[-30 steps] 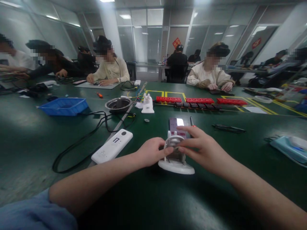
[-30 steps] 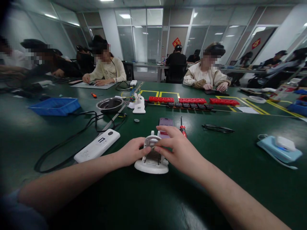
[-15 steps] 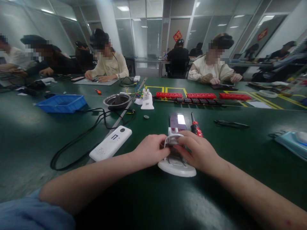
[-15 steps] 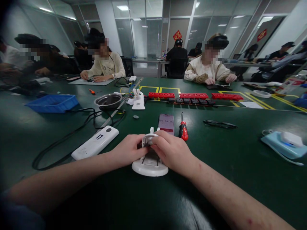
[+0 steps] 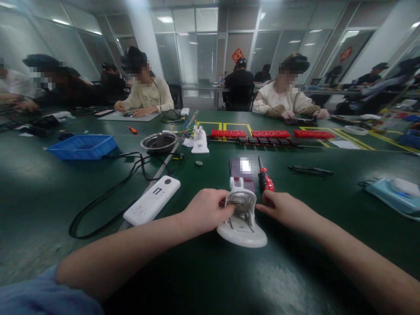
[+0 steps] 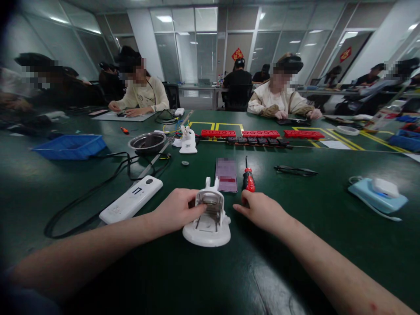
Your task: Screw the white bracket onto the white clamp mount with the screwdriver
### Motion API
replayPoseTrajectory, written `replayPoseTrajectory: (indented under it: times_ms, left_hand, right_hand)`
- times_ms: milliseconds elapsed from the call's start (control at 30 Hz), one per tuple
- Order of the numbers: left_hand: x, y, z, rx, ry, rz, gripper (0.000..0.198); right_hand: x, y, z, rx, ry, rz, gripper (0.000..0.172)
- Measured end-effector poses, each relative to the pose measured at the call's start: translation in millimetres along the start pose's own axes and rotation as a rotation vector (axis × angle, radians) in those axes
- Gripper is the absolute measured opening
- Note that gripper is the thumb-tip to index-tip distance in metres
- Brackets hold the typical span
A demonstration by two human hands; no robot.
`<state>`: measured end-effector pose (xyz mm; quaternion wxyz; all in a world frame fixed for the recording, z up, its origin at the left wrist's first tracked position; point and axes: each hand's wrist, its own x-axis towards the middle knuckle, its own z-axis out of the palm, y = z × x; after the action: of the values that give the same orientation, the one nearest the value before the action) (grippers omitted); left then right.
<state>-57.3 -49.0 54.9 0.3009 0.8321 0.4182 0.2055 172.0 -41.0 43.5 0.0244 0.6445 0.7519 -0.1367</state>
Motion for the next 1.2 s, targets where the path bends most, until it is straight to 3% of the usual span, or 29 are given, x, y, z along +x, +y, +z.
replayPoseTrajectory:
  times_ms: [167, 267, 400, 567, 667, 767, 900, 1067, 1200]
  left_hand:
    - [1, -1, -1.2, -0.031, 0.009, -0.025, 0.020]
    - [2, -1, -1.4, -0.071, 0.005, -0.036, 0.019]
    - [4, -4, -1.5, -0.156, -0.007, -0.091, 0.020]
    - [7, -10, 0.4, -0.232, -0.010, -0.120, 0.021]
    - [9, -14, 1.7, -0.217, 0.009, -0.112, 0.020]
    - [11, -17, 2.1, -0.206, 0.020, -0.116, 0.020]
    - [13, -19, 2.3, -0.235, 0.006, -0.125, 0.022]
    - [14, -18, 1.8, -0.216, 0.018, -0.126, 0.019]
    - [15, -20, 0.8, -0.244, 0.012, -0.114, 0.017]
  right_hand:
    - [3, -14, 24, -0.096, 0.055, 0.002, 0.026]
    - [6, -14, 24, -0.062, 0.067, -0.027, 0.027]
    - [-2, -11, -10, 0.080, 0.119, -0.101, 0.022]
    - [-26, -29, -53, 0.417, 0.509, -0.435, 0.016]
    - [-27, -44, -47, 0.267, 0.535, -0.649, 0.009]
    - [-16, -51, -30, 0.170, 0.514, -0.764, 0.007]
    - [-4, -50, -18, 0.108, 0.610, -0.793, 0.011]
    - [-3, -56, -21, 0.001, 0.680, -0.812, 0.016]
    - [-3, -64, -26, -0.125, 0.700, -0.816, 0.008]
